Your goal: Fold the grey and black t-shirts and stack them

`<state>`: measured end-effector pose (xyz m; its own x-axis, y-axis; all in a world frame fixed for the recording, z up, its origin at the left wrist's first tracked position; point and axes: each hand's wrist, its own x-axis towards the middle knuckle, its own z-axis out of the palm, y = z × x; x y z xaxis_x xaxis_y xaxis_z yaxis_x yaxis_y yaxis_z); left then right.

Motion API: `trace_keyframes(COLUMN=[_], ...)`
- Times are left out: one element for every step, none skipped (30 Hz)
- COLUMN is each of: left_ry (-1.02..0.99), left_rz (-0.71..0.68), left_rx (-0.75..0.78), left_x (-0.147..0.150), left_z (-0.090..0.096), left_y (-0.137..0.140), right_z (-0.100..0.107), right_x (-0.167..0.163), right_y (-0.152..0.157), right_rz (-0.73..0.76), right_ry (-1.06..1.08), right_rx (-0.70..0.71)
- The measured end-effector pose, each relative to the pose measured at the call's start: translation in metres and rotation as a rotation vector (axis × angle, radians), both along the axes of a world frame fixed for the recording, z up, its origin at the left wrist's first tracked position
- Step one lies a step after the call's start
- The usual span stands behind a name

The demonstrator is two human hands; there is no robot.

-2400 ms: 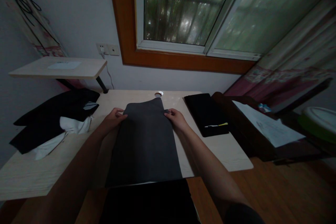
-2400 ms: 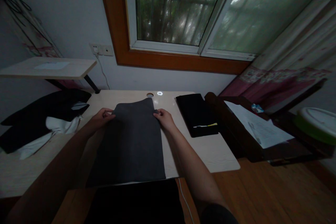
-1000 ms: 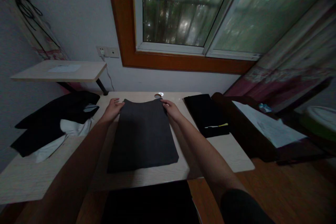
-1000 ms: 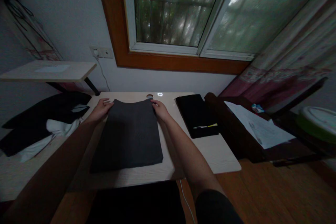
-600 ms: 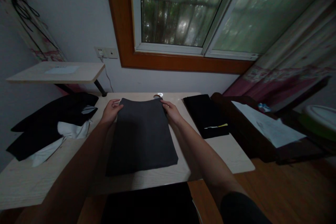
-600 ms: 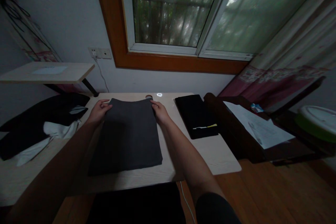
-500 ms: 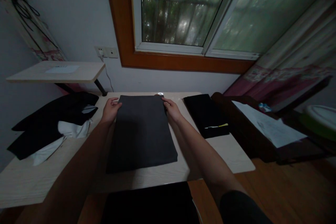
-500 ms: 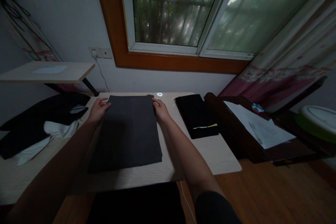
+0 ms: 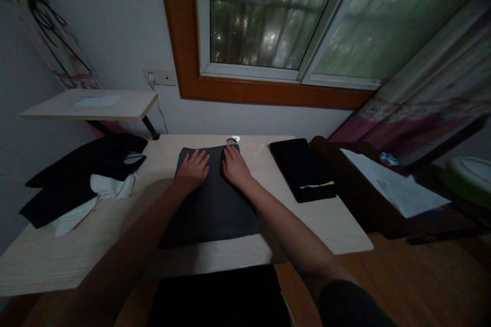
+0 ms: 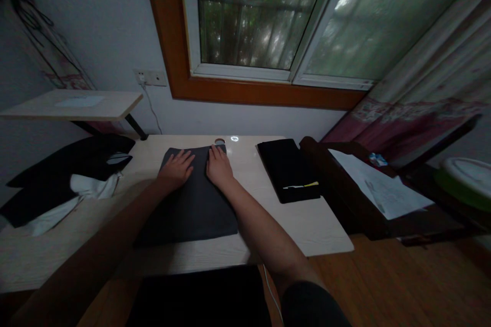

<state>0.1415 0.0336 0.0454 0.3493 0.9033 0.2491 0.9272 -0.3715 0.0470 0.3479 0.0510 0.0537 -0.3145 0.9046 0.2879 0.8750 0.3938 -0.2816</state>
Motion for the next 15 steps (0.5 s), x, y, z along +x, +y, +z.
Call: trace_keyframes(left_ry=[0.017, 0.029, 0.036, 0.038, 0.035, 0.030, 0.025, 0.020, 0.014, 0.007, -0.002, -0.015, -0.030, -0.045, -0.060], left_rz=[0.005, 0.011, 0.021, 0.034, 0.049, 0.064, 0.081, 0.100, 0.119, 0.140, 0.162, 0.183, 0.202, 0.220, 0.237], left_rx=[-0.008, -0.012, -0.013, -0.011, -0.011, -0.013, -0.019, -0.031, -0.052, -0.080, -0.112, -0.141, -0.164, -0.176, -0.177], left_x=[0.003, 0.004, 0.003, 0.001, -0.002, -0.006, -0.010, -0.014, -0.018, -0.022, -0.026, -0.030, -0.033, -0.037, -0.042], left_z=[-0.005, -0.011, -0.015, -0.018, -0.020, -0.021, -0.021, -0.020, -0.019, -0.018, -0.017, -0.016, -0.016, -0.016, -0.016], left_y=[-0.003, -0.005, -0.006, -0.007, -0.008, -0.008, -0.009, -0.009, -0.009, -0.009, -0.009, -0.009, -0.010, -0.011, -0.012], right_z=[-0.002, -0.006, -0.009, -0.013, -0.017, -0.020, -0.022, -0.024, -0.025, -0.026, -0.026, -0.027, -0.027, -0.028, -0.028], right_x=[-0.005, -0.009, -0.011, -0.012, -0.011, -0.008, -0.003, 0.002, 0.008, 0.015, 0.021, 0.027, 0.034, 0.040, 0.046], right_y=[-0.004, -0.007, -0.010, -0.011, -0.012, -0.012, -0.010, -0.008, -0.006, -0.003, -0.001, 0.001, 0.002, 0.002, 0.002], right_rz=[0.022, 0.039, 0.050, 0.056, 0.057, 0.054, 0.045, 0.030, 0.015, -0.002, -0.019, -0.033, -0.043, -0.053, -0.065], right_ry=[-0.015, -0.029, -0.044, -0.060, -0.075, -0.089, -0.101, -0.111, -0.120, -0.127, -0.131, -0.135, -0.136, -0.135, -0.130], right_rx=[-0.026, -0.051, -0.072, -0.091, -0.105, -0.113, -0.118, -0.120, -0.122, -0.127, -0.137, -0.150, -0.164, -0.175, -0.179])
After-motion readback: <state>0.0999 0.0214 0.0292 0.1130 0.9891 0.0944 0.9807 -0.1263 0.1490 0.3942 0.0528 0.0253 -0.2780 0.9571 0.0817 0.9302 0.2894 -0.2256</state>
